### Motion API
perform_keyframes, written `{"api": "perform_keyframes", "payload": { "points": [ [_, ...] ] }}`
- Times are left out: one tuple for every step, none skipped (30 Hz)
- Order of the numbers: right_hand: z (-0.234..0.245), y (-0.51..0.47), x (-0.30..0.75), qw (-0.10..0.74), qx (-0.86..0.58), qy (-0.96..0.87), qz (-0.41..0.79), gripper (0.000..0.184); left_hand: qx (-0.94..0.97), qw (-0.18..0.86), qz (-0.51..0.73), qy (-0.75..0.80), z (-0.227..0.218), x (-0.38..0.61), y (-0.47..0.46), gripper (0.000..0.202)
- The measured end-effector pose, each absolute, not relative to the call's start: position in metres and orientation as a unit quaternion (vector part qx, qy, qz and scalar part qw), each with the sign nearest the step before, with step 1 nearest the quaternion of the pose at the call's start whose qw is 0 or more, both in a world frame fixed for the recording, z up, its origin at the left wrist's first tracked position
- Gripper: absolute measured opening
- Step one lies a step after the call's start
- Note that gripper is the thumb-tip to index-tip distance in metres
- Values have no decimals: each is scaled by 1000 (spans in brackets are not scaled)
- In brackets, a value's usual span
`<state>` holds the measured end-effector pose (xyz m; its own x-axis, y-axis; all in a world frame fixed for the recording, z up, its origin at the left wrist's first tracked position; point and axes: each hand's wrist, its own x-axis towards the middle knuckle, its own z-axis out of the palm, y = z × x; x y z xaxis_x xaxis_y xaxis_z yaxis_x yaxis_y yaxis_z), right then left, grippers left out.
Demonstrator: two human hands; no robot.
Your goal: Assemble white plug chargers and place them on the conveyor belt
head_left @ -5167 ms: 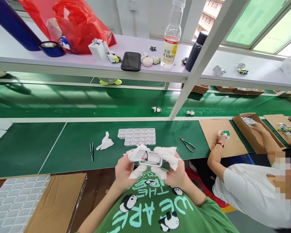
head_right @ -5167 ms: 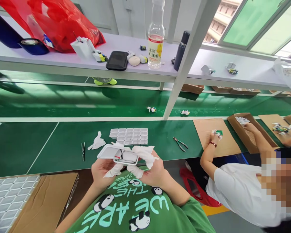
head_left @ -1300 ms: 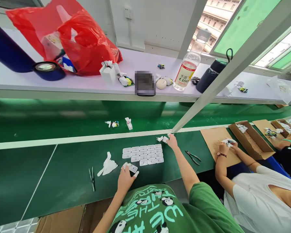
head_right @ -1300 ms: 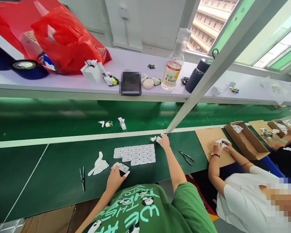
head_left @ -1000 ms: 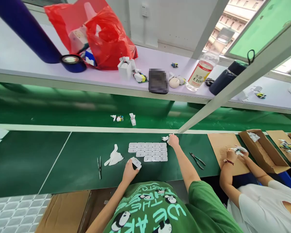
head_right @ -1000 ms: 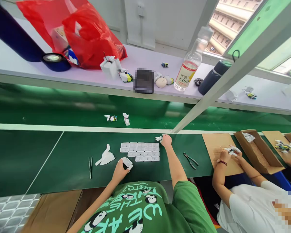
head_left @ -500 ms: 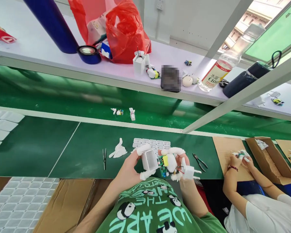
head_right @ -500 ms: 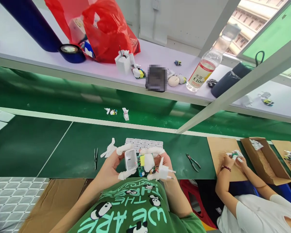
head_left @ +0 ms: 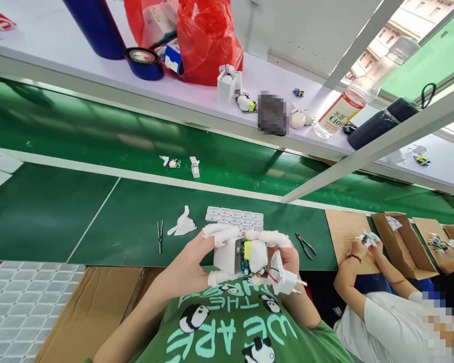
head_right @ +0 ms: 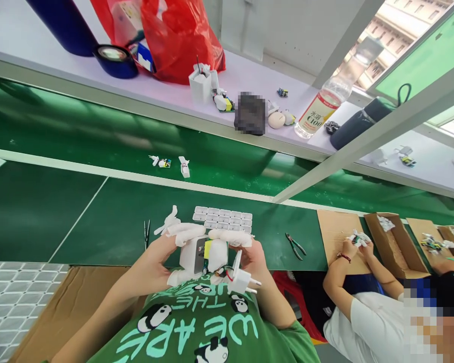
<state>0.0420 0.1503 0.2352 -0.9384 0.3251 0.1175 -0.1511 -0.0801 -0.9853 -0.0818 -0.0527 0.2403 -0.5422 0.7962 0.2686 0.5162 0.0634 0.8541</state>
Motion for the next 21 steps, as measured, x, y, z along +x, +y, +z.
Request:
{"api": "perform_keyframes", "payload": {
  "points": [
    [234, 150, 42, 164, -53, -664, 727, 59, 460, 135, 509, 715, 240, -82, -54, 61],
    [234, 150, 41, 165, -41, -670, 723, 61, 462, 132, 511, 713, 240, -83, -55, 62],
    [234, 150, 40, 167, -32, -675, 718, 62, 463, 130, 511, 712, 240, -84, -56, 63],
    [234, 150, 40, 170, -28, -679, 714, 63, 465, 128, 509, 713, 240, -84, -57, 64],
    [235, 150, 39, 174, -26, -682, 710, 64, 466, 128, 505, 715, 240, -85, -58, 66],
    [236, 149, 38, 176, -27, -686, 705, 63, 467, 129, 501, 717, 241, -86, -58, 67],
    [237, 149, 38, 176, -29, -691, 701, 63, 468, 131, 496, 719, 241, -86, -59, 68],
    [238, 149, 37, 174, -31, -695, 697, 62, 468, 133, 493, 721, 242, -87, -60, 68],
    [239, 149, 37, 173, -34, -698, 694, 61, 468, 134, 491, 722, 243, -88, -61, 69],
    [239, 149, 36, 172, -35, -700, 692, 61, 468, 134, 491, 722, 244, -89, -62, 69],
    [239, 149, 35, 171, -36, -701, 692, 61, 468, 133, 494, 721, 245, -90, -62, 68],
    [239, 149, 35, 170, -37, -700, 692, 61, 467, 131, 500, 718, 246, -91, -63, 67],
    [239, 148, 34, 172, -38, -698, 694, 61, 466, 132, 507, 713, 246, -92, -63, 66],
    [239, 148, 32, 174, -40, -694, 698, 61, 463, 137, 516, 707, 246, -93, -63, 66],
    [240, 147, 31, 175, -45, -688, 702, 61, 456, 147, 527, 702, 245, -93, -62, 67],
    [241, 145, 29, 178, -51, -681, 708, 61, 445, 160, 541, 695, 244, -92, -61, 68],
    [243, 143, 28, 181, -59, -673, 715, 61, 429, 176, 561, 685, 243, -91, -59, 70],
    [246, 141, 26, 184, -65, -665, 721, 61, 409, 192, 590, 669, 241, -89, -57, 72],
    [249, 139, 24, 189, -70, -658, 725, 61, 387, 205, 628, 644, 239, -86, -53, 72],
    [251, 136, 22, 197, -76, -654, 727, 62, 364, 216, 669, 612, 237, -82, -50, 70],
    [253, 133, 21, 208, -81, -651, 725, 63, 344, 224, 705, 578, 236, -79, -46, 69]
  ]
}}
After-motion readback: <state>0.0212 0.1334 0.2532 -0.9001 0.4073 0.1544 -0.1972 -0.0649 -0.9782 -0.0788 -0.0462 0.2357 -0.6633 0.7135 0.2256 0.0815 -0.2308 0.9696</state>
